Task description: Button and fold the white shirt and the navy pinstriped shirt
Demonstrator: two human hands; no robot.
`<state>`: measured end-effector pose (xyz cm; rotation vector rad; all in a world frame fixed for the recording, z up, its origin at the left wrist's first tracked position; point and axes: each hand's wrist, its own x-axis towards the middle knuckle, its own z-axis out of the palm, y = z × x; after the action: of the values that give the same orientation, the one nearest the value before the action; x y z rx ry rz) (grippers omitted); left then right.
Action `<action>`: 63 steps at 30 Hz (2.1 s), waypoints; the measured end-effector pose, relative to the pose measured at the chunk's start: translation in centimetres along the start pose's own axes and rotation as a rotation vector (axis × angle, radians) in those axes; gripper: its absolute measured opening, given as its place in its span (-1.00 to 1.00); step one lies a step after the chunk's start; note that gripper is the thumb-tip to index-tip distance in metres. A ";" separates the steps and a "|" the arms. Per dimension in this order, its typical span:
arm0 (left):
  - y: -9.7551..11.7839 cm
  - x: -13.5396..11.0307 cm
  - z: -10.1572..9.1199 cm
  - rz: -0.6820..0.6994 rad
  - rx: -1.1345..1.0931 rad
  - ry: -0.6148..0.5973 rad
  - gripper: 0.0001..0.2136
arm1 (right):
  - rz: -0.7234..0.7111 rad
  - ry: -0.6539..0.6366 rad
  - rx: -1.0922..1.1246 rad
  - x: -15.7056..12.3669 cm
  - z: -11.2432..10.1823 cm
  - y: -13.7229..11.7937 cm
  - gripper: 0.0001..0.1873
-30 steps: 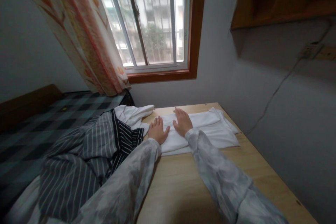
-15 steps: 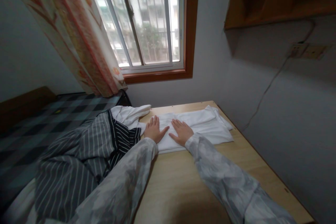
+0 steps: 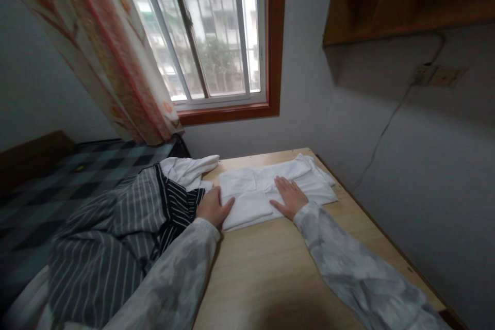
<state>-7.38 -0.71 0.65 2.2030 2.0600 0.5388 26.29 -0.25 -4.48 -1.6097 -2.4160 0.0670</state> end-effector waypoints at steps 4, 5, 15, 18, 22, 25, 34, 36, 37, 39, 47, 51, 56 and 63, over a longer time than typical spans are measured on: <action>0.5 -1.0 -1.3 -0.168 -0.121 -0.033 -0.43 | 0.016 0.010 -0.020 -2.2 0.1 0.5 -0.17; 0.6 -1.1 -1.4 -0.193 -0.132 -0.053 -0.42 | 0.026 0.000 -0.016 -2.5 0.1 0.5 -0.19; -0.7 -1.0 0.7 -0.090 -0.323 0.001 -0.44 | 0.037 0.111 0.064 -1.0 -1.2 0.1 -0.31; -0.9 -1.3 0.7 -0.072 -0.349 0.019 -0.46 | 0.037 0.294 0.118 -1.2 -2.8 -1.6 -0.49; -0.5 -1.8 0.2 -0.038 -0.360 0.032 -0.49 | 0.118 0.302 0.251 -1.6 -3.5 -4.3 -0.56; -0.2 -2.1 -0.1 -0.026 -0.348 0.038 -0.52 | 0.157 0.251 0.360 -1.6 -2.4 -5.4 -0.56; 0.0 -2.1 0.0 0.048 -0.357 0.085 -0.52 | 0.077 0.193 0.634 -1.7 -1.1 -5.0 -0.71; 0.0 -2.2 0.1 0.054 -0.382 0.089 -0.53 | 0.072 0.187 0.722 -1.7 -1.1 -5.0 -0.72; 0.0 -2.2 0.1 0.054 -0.395 0.087 -0.53 | 0.077 0.192 0.762 -1.7 -1.1 -5.0 -0.73; 0.0 -2.2 0.2 0.055 -0.415 0.087 -0.54 | 0.098 0.215 0.829 -1.7 -1.1 -5.0 -0.75; 0.3 -2.1 0.0 0.179 -0.325 0.207 -0.61 | 0.148 0.290 0.996 -2.0 -1.5 -5.0 -0.81; 0.5 -1.5 0.6 0.212 -0.346 0.215 -0.70 | 0.184 0.187 1.194 -2.3 -1.6 -5.3 -0.61; 0.2 -0.4 2.0 0.096 -0.414 0.234 -0.74 | 0.171 0.129 1.292 -2.0 -1.2 -4.9 -0.31; -0.5 -0.1 2.9 0.082 -0.448 0.184 -0.72 | 0.438 -0.011 1.146 5.6 -2.1 -2.6 -0.27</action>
<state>-6.98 -0.26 -2.23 2.0344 1.7067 1.1233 22.40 3.65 -1.02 -1.4171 -1.4034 1.2491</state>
